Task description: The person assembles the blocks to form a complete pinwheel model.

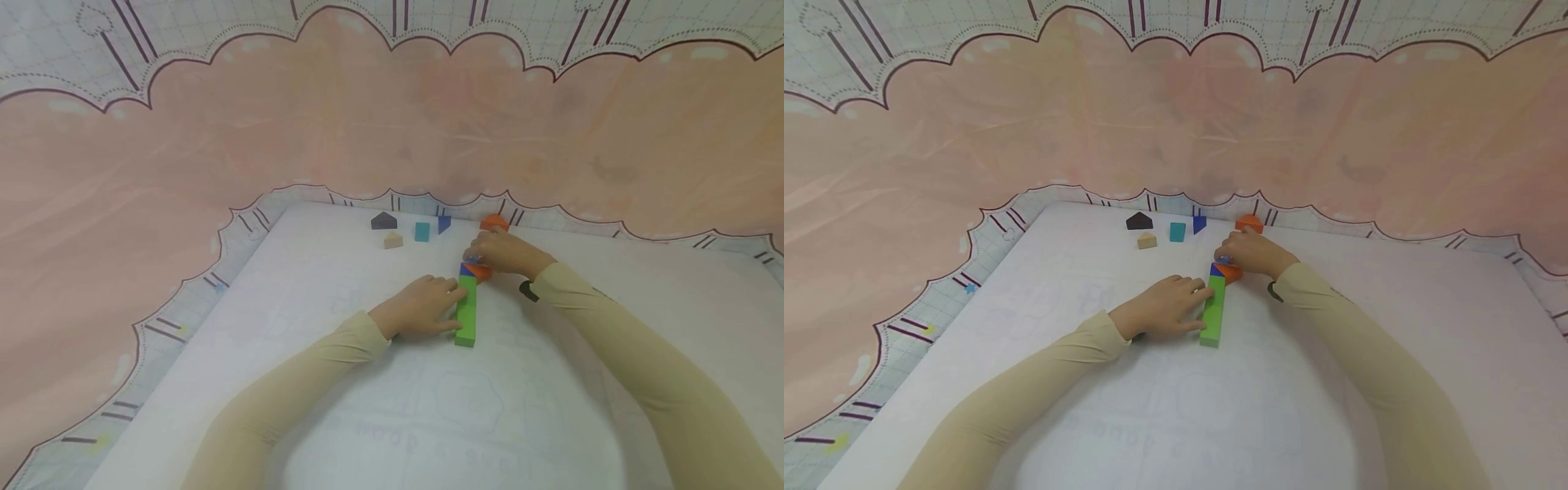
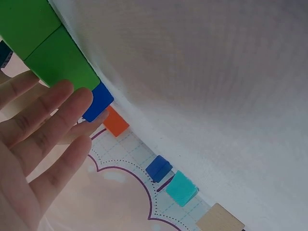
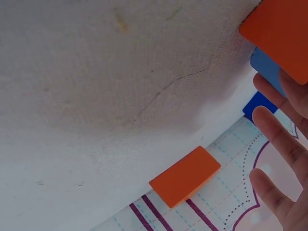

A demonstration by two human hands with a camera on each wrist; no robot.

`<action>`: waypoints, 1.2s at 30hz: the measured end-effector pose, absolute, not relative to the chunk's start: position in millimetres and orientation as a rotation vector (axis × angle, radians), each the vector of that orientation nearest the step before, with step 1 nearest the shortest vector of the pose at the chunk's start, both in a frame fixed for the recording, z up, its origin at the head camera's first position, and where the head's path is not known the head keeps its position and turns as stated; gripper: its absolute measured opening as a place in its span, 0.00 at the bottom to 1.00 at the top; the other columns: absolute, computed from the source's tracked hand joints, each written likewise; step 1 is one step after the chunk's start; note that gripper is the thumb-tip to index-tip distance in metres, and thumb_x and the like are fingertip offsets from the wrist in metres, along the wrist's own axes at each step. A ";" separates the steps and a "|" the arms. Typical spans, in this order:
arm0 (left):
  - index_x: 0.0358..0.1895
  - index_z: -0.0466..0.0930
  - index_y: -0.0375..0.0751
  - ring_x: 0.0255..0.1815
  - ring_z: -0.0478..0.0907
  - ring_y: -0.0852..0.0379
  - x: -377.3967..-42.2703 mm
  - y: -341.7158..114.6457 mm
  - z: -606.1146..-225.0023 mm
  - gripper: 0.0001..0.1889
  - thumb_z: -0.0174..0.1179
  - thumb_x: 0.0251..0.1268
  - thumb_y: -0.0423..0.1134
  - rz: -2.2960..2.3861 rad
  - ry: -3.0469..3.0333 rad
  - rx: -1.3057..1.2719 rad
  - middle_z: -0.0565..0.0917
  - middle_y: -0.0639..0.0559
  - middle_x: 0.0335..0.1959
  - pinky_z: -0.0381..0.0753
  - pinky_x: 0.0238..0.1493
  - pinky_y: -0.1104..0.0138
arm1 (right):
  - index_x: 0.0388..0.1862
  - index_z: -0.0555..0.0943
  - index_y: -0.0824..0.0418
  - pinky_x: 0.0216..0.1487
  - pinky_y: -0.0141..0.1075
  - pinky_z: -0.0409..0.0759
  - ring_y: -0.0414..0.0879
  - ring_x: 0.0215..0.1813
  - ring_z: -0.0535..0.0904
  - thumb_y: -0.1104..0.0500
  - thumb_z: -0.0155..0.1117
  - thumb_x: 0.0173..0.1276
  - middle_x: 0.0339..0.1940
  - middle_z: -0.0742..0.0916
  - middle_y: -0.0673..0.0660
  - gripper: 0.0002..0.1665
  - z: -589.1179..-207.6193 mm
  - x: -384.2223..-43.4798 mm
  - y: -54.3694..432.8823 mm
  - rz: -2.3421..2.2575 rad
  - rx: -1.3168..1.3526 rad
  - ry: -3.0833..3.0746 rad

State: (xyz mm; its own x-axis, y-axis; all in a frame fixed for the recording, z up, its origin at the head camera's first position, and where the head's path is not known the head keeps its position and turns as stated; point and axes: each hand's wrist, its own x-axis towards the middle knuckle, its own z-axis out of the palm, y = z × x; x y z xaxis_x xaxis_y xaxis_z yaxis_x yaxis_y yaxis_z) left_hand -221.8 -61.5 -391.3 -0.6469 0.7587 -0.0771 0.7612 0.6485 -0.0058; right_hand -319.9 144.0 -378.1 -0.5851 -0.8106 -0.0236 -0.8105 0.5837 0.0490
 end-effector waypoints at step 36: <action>0.64 0.65 0.47 0.54 0.73 0.57 -220.2 -62.8 -391.0 0.31 0.51 0.65 0.61 -0.040 2.791 1.285 0.74 0.52 0.55 0.71 0.61 0.62 | 0.52 0.78 0.58 0.62 0.56 0.65 0.61 0.51 0.78 0.62 0.60 0.64 0.45 0.85 0.65 0.16 -381.4 -370.5 177.5 -0.238 0.981 -2.746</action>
State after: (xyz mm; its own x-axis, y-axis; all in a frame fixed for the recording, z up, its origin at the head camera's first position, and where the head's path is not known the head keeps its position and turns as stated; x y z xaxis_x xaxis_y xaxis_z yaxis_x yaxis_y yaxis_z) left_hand -220.2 -62.8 -391.0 -0.6483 0.7578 -0.0736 0.7596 0.6503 0.0049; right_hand -370.5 177.5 -381.4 -0.7543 -0.6397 0.1477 -0.6048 0.7646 0.2226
